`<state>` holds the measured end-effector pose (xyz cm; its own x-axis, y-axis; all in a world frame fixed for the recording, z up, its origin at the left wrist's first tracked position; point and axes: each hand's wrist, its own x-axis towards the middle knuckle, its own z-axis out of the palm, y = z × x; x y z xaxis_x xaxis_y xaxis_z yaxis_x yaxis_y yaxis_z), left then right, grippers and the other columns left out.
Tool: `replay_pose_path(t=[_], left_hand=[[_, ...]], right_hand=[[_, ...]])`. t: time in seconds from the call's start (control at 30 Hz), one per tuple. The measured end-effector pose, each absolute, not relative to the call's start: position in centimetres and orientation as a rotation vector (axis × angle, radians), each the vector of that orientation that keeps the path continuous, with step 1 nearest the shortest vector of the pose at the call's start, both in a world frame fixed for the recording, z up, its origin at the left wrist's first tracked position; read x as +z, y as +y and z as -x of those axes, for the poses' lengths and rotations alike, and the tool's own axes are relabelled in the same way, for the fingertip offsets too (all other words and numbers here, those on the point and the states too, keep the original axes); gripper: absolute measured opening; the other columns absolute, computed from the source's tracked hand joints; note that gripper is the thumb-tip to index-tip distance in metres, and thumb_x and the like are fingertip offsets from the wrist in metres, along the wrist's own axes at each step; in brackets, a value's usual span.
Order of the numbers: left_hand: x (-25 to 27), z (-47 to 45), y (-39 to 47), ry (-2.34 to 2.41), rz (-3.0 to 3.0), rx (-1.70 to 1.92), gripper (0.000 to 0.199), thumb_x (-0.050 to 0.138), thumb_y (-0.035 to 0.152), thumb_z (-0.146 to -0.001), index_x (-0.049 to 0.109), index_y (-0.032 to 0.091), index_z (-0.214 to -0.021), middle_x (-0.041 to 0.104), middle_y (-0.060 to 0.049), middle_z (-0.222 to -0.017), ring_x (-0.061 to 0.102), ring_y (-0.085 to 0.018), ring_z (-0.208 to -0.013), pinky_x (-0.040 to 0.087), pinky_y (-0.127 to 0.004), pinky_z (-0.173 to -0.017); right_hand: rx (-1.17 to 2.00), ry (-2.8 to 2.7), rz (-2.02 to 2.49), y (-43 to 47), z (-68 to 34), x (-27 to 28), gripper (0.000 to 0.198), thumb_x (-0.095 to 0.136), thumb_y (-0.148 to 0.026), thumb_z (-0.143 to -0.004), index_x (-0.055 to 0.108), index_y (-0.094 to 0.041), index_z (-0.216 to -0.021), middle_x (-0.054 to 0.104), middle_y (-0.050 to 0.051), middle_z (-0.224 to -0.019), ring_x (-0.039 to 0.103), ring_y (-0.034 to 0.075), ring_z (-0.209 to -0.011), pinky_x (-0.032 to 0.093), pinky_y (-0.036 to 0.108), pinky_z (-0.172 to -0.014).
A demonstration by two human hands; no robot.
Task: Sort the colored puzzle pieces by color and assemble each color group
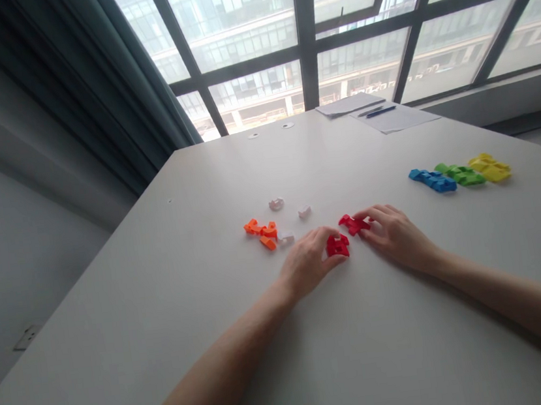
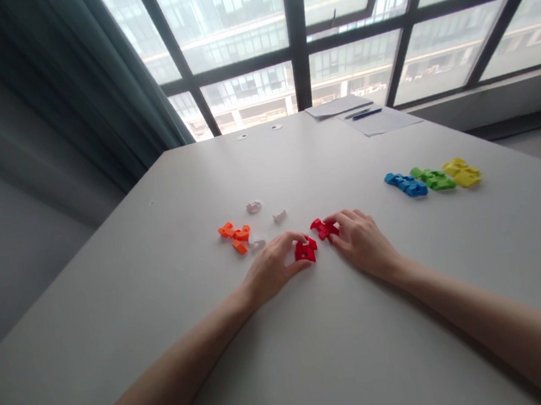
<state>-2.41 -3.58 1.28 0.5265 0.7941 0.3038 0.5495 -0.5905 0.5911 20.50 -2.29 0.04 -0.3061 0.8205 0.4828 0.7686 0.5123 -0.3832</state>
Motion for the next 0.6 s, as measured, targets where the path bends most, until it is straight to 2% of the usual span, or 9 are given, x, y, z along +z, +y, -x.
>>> replay_pose_path(t=[0.2,0.37,0.6], left_hand=[[1.32,2.36,-3.46,1.145,-2.292,0.779,0.044,0.077,0.028,-0.076,0.056,0.023,-0.113,0.064,-0.004,-0.112,0.061,-0.022,-0.106,0.05,-0.034,-0.09],[1.15,2.35,-3.41,1.142,-2.277,0.792,0.048,0.077,0.029,-0.076,0.054,0.022,-0.118,0.064,-0.005,-0.113,0.061,-0.022,-0.106,0.05,-0.035,-0.092],[0.97,2.35,-3.51,1.157,-2.289,0.789,0.043,0.07,0.027,-0.081,0.052,0.023,-0.119,0.064,-0.005,-0.112,0.061,-0.022,-0.104,0.051,-0.036,-0.09]], right_hand=[[0.146,-2.12,1.296,-2.37,-20.46,0.12,0.017,0.054,-0.024,-0.088,0.064,-0.022,-0.101,0.069,0.007,-0.096,0.061,0.024,-0.09,0.047,0.043,-0.085],[0.199,-2.095,1.309,-2.41,-20.48,0.12,0.017,0.056,-0.024,-0.087,0.064,-0.022,-0.102,0.069,0.006,-0.096,0.062,0.024,-0.091,0.047,0.043,-0.086],[0.325,-1.902,1.329,-2.53,-20.45,0.44,0.017,0.059,-0.031,-0.086,0.065,-0.022,-0.099,0.071,0.005,-0.092,0.066,0.021,-0.077,0.052,0.035,-0.07]])
